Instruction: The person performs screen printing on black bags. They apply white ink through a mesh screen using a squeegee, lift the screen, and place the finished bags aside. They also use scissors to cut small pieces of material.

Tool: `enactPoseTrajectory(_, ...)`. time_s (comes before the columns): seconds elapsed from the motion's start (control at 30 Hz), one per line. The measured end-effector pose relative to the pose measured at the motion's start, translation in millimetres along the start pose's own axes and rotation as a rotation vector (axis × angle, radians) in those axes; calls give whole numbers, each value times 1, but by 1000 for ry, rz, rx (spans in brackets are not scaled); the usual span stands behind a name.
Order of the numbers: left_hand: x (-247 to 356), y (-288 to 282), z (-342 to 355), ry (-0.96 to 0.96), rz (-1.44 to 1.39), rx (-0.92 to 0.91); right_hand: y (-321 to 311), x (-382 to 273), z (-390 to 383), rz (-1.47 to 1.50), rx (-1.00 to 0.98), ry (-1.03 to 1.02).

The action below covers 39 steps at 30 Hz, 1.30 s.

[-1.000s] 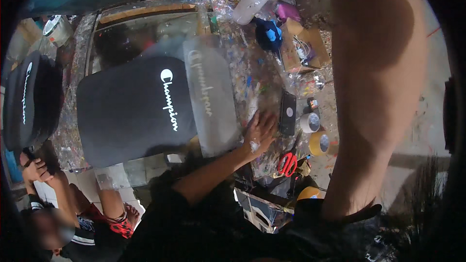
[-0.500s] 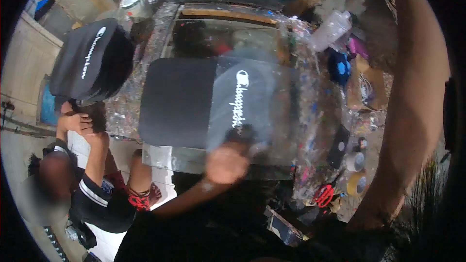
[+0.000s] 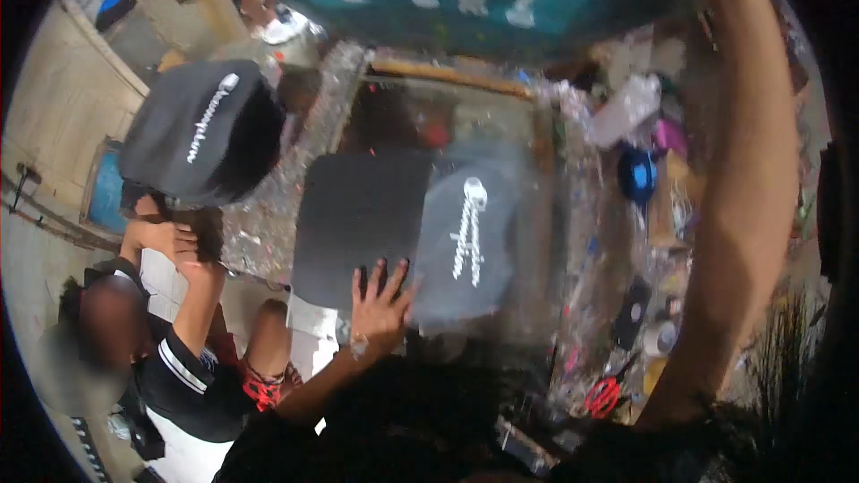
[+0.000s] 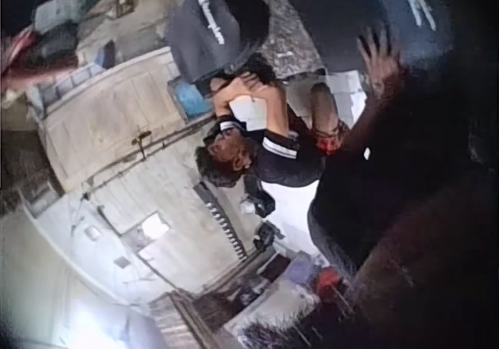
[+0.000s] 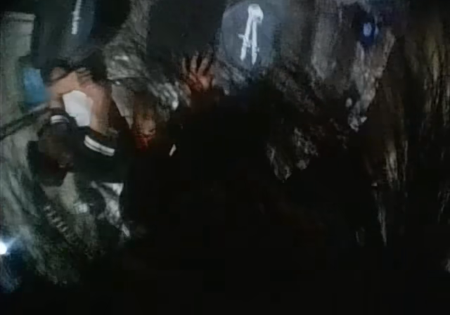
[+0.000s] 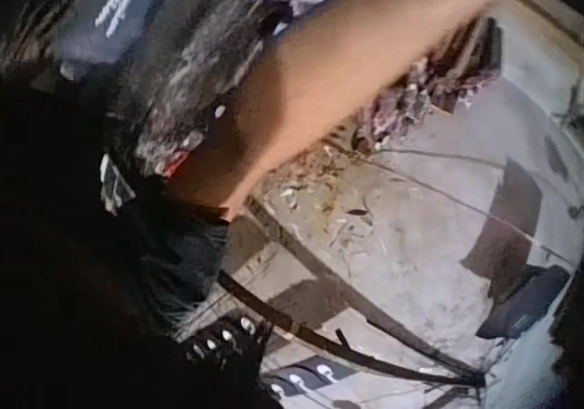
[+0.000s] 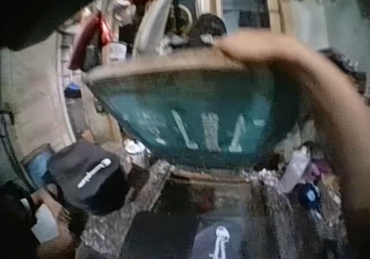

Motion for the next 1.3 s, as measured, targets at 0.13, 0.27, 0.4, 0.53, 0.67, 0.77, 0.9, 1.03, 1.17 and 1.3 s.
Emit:
enactPoseTrajectory(0.13,-24,-13,-15,-122,158,38,23,-26,-35,-557,155,-233)
enactPoseTrajectory(0.27,6,16,17,-18,43,20,0,-27,-111,-126,171,288)
enactPoseTrajectory(0.4,-9,25,11,-100,26,45,22,-70,-137,-112,200,261)
enactPoseTrajectory(0.53,-11,27,9,-71,40,55,24,-71,-164,-151,252,251)
enactPoseTrajectory(0.67,-11,21,8,-51,-27,76,28,-84,-174,-155,295,170)
enactPoseTrajectory(0.77,-7,10,7,-52,62,9,30,-89,-176,-149,382,43)
enactPoseTrajectory(0.9,-9,8,14,-52,-18,77,26,-81,-171,-159,450,52)
enactPoseTrajectory(1.03,-24,14,5,-103,13,82,25,-52,-119,-98,89,289)
enactPoseTrajectory(1.17,-12,3,13,-62,-29,28,54,32,-33,20,33,-54)
enactPoseTrajectory(1.3,-7,7,19,-82,2,-71,-7,-4,-12,-285,57,12)
Point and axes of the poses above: each hand's wrist, its own z-axis towards the middle knuckle, its own y-axis out of the palm, x = y × z, the point moved 10 cm from there along z, towards the middle knuckle, and after that the axes turned 3 degrees about -x, right-handed, at the moved point
